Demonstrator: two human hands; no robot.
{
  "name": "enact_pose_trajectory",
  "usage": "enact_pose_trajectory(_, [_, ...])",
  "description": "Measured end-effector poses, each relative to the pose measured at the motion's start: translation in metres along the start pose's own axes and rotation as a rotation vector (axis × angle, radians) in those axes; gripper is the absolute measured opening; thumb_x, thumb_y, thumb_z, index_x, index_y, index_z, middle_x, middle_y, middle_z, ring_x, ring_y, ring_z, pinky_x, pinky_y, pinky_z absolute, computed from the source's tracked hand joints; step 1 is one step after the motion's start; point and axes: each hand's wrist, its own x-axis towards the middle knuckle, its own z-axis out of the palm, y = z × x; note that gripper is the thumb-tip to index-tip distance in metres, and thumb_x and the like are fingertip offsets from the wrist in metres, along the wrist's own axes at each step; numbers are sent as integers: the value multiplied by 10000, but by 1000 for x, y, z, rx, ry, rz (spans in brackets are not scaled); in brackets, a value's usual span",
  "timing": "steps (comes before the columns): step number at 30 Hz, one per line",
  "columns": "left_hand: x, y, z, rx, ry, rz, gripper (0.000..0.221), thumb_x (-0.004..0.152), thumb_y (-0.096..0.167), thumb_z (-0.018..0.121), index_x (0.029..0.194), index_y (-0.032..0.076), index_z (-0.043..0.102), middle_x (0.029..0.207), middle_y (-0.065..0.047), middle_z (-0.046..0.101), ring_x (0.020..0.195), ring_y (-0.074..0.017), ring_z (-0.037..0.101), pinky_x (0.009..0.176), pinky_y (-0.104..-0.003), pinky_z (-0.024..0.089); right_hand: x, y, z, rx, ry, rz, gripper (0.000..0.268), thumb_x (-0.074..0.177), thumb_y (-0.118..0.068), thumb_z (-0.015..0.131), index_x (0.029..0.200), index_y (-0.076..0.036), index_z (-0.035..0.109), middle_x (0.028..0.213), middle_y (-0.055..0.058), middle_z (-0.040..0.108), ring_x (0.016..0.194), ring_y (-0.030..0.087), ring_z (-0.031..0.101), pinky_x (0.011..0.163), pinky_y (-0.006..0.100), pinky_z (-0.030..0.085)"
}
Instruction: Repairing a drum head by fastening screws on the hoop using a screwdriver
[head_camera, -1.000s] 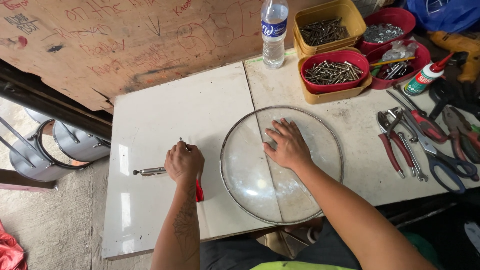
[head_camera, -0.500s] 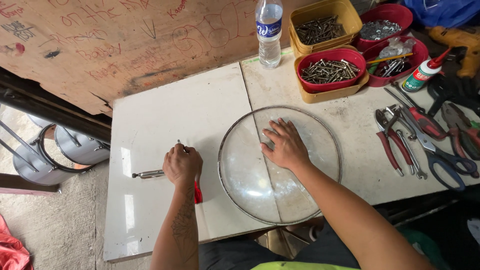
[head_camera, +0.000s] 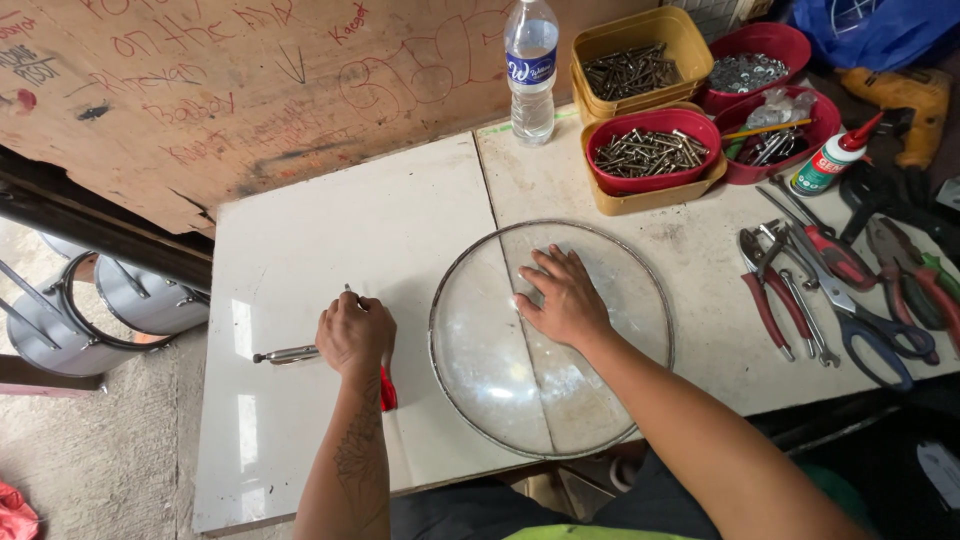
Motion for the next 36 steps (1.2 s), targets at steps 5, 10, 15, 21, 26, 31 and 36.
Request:
enact_pose_trajectory(5, [0, 0, -2, -12, 20, 11, 164, 847, 280, 601, 794, 133, 648, 706, -53, 644, 732, -281, 678, 720, -373, 549, 7, 45, -14, 194, 289, 19, 287, 774, -236, 822, 1055, -189, 792, 1064, 68, 752, 1043, 327, 714, 961, 465, 533])
enact_pose_trajectory(10, [0, 2, -6, -10, 75, 41, 133, 827, 265, 621, 776, 145, 647, 681, -69, 636, 702, -293, 676, 700, -387, 553, 16, 136, -87, 147, 563, 325, 79, 867, -115, 794, 943, -110, 775, 857, 96, 728, 725, 309, 697, 675, 382, 547])
enact_pose_trajectory(15, [-1, 2, -8, 0, 53, 36, 145, 828, 271, 610, 789, 145, 668, 696, -85, 643, 721, -298, 682, 696, -393, 555, 17, 251, -120, -355, 188, 510, 326, 902, -164, 671, 1221, -169, 738, 1109, 120, 688, 985, 413, 702, 858, 539, 570])
enact_pose_trajectory(21, [15, 23, -44, -67, -424, -244, 318, 934, 285, 440, 874, 103, 695, 898, -18, 726, 933, -267, 618, 799, -430, 478, 62, 231, -153, -591, -421, 728, 264, 1030, -119, 506, 1178, -124, 725, 1110, 141, 714, 990, 369, 734, 740, 450, 616])
enact_pose_trajectory(26, [13, 17, -36, -48, -388, -214, 307, 942, 293, 458, 868, 111, 695, 883, -19, 728, 928, -267, 630, 782, -434, 481, 88, 213, -173, -632, -592, 772, 347, 1005, -61, 477, 1184, -149, 761, 1116, 173, 781, 1022, 372, 757, 796, 442, 626])
enact_pose_trajectory(31, [11, 13, -29, -35, -371, -194, 307, 956, 303, 469, 871, 119, 701, 856, -8, 727, 907, -251, 635, 761, -423, 481, 94, 216, -177, -678, -634, 742, 395, 996, -57, 454, 1254, -170, 731, 1217, 146, 748, 1106, 354, 728, 838, 440, 621])
enact_pose_trajectory(36, [9, 9, -22, -54, -307, -174, 286, 940, 307, 503, 902, 137, 729, 883, 10, 740, 942, -244, 648, 774, -435, 488, 101, 218, -186, -727, -612, 717, 335, 1016, -81, 478, 1119, -90, 796, 1098, 169, 796, 1005, 347, 778, 763, 427, 647])
